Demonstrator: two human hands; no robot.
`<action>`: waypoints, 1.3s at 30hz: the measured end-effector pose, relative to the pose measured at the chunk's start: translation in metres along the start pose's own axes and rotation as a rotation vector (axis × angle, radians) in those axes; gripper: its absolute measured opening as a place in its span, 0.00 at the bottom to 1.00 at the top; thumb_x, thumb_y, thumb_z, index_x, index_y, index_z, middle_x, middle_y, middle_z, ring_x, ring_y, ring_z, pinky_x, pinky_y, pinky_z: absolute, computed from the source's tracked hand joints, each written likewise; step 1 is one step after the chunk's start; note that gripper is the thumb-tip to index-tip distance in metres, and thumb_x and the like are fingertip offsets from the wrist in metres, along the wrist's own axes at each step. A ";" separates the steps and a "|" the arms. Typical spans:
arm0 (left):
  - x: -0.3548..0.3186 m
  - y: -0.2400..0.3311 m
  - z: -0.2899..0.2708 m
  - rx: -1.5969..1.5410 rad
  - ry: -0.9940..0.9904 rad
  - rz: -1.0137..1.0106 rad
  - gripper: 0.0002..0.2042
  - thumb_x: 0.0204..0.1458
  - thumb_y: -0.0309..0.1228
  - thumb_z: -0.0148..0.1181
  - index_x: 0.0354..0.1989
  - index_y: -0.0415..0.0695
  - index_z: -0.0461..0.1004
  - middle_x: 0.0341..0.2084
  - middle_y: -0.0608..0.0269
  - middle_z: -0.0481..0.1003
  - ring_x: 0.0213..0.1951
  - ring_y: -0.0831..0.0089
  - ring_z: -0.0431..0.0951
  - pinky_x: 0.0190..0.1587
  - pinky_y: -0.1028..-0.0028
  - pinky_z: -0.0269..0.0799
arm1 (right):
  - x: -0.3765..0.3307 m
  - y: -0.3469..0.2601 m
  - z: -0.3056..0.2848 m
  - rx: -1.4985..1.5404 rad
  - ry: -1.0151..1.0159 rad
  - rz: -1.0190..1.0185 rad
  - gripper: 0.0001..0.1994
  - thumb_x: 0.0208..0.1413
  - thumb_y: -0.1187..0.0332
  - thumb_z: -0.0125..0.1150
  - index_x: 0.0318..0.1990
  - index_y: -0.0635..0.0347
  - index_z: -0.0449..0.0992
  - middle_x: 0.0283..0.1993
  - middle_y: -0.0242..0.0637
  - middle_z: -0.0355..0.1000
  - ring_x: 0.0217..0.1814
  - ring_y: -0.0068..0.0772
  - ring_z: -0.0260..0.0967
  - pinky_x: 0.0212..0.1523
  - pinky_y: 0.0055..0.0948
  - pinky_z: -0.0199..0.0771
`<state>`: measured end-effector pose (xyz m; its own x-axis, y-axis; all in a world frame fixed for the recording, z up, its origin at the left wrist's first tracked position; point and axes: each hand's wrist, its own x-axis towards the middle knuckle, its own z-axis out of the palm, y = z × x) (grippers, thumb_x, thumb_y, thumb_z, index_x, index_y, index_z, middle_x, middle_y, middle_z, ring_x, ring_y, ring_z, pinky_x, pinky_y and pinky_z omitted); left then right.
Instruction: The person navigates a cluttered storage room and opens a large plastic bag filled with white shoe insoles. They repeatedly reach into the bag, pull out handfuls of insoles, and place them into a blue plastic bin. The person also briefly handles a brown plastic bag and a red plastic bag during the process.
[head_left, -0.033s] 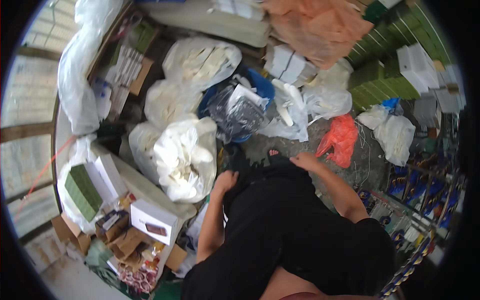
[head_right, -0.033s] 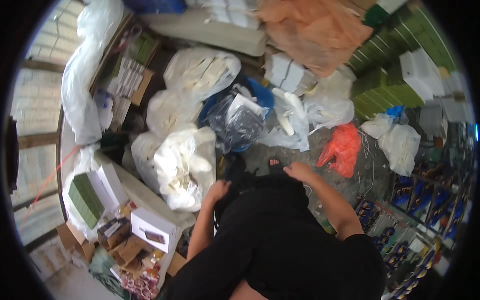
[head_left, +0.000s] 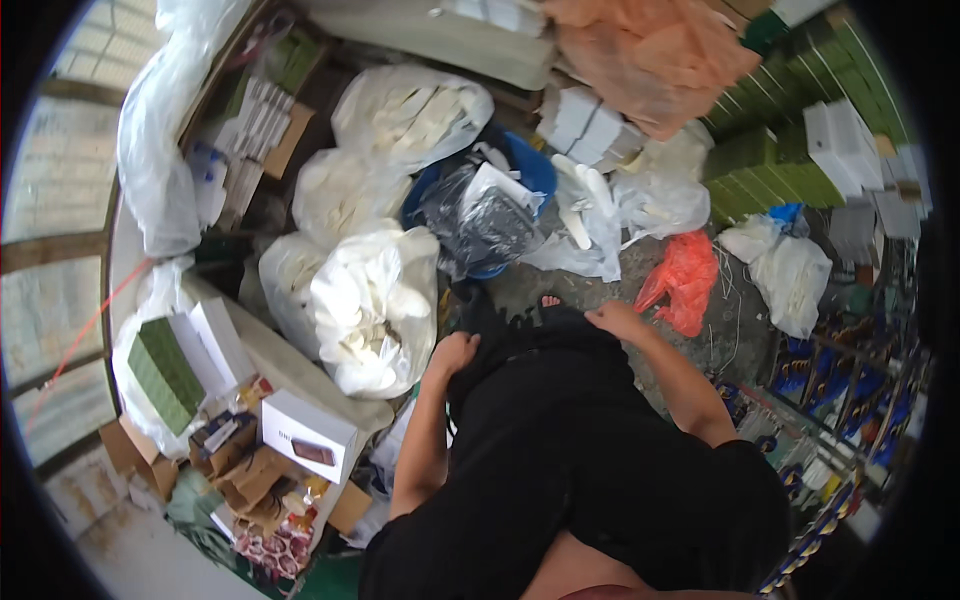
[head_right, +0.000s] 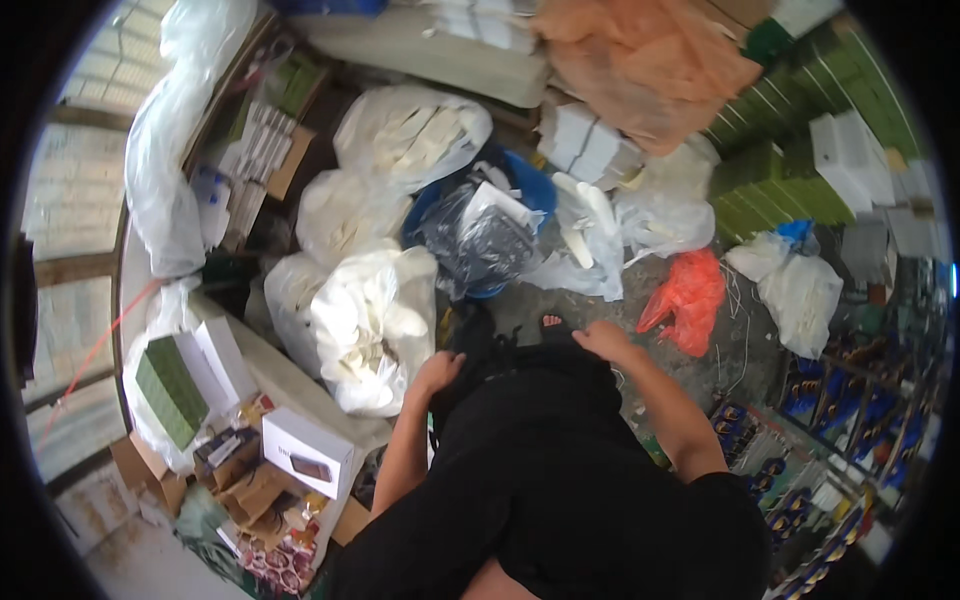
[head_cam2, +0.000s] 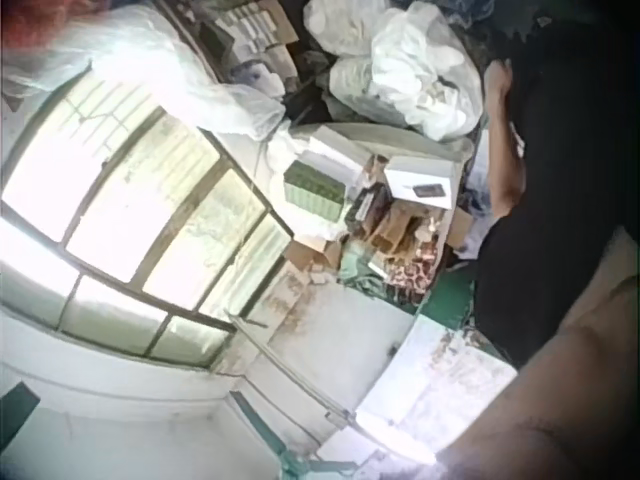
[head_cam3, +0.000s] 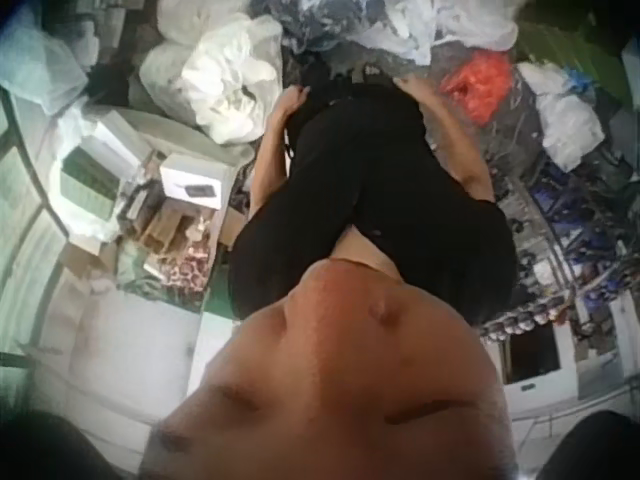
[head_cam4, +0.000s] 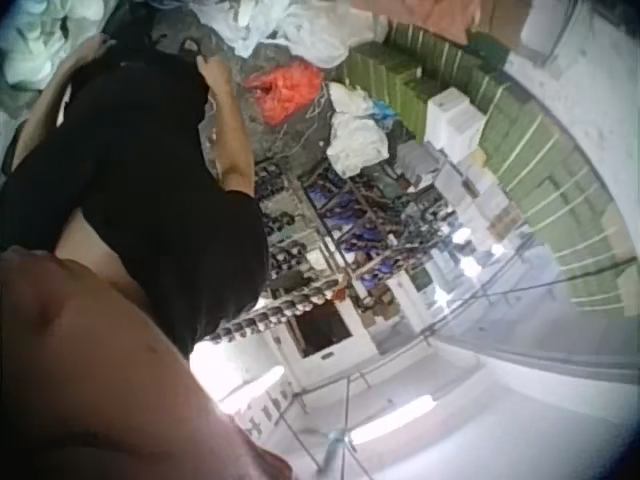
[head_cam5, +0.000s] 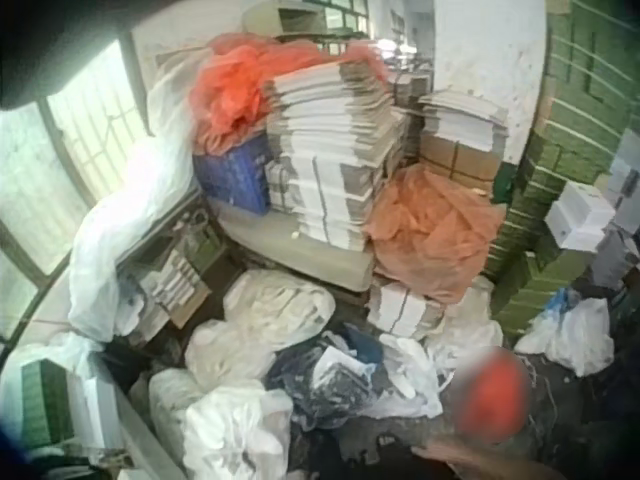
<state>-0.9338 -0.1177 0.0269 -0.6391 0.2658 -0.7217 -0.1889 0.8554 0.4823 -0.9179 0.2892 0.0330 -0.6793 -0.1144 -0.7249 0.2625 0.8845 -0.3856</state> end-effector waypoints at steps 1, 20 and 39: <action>0.004 -0.016 -0.008 -0.042 0.002 -0.025 0.26 0.63 0.49 0.49 0.41 0.35 0.82 0.39 0.34 0.79 0.48 0.40 0.79 0.54 0.50 0.72 | 0.006 -0.016 -0.003 -0.024 -0.010 0.013 0.32 0.61 0.40 0.52 0.32 0.65 0.83 0.31 0.58 0.77 0.37 0.61 0.78 0.43 0.53 0.75; 0.071 -0.269 0.033 -1.332 0.257 -0.584 0.14 0.60 0.37 0.56 0.42 0.36 0.76 0.28 0.57 0.78 0.20 0.72 0.74 0.21 0.73 0.68 | 0.039 -0.085 -0.011 -0.007 -0.129 0.170 0.30 0.65 0.45 0.55 0.31 0.70 0.80 0.28 0.57 0.76 0.36 0.54 0.79 0.40 0.46 0.72; 0.072 -0.239 0.025 -1.153 0.179 -0.393 0.14 0.63 0.38 0.56 0.32 0.39 0.76 0.23 0.65 0.75 0.22 0.76 0.72 0.26 0.74 0.68 | 0.058 -0.085 0.006 -0.038 0.010 0.121 0.28 0.63 0.47 0.58 0.32 0.70 0.81 0.24 0.51 0.75 0.29 0.40 0.76 0.34 0.42 0.70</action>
<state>-0.9161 -0.2925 -0.1524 -0.4665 -0.0631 -0.8822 -0.8812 -0.0531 0.4698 -0.9759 0.2048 0.0204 -0.6512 -0.0011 -0.7589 0.3170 0.9082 -0.2733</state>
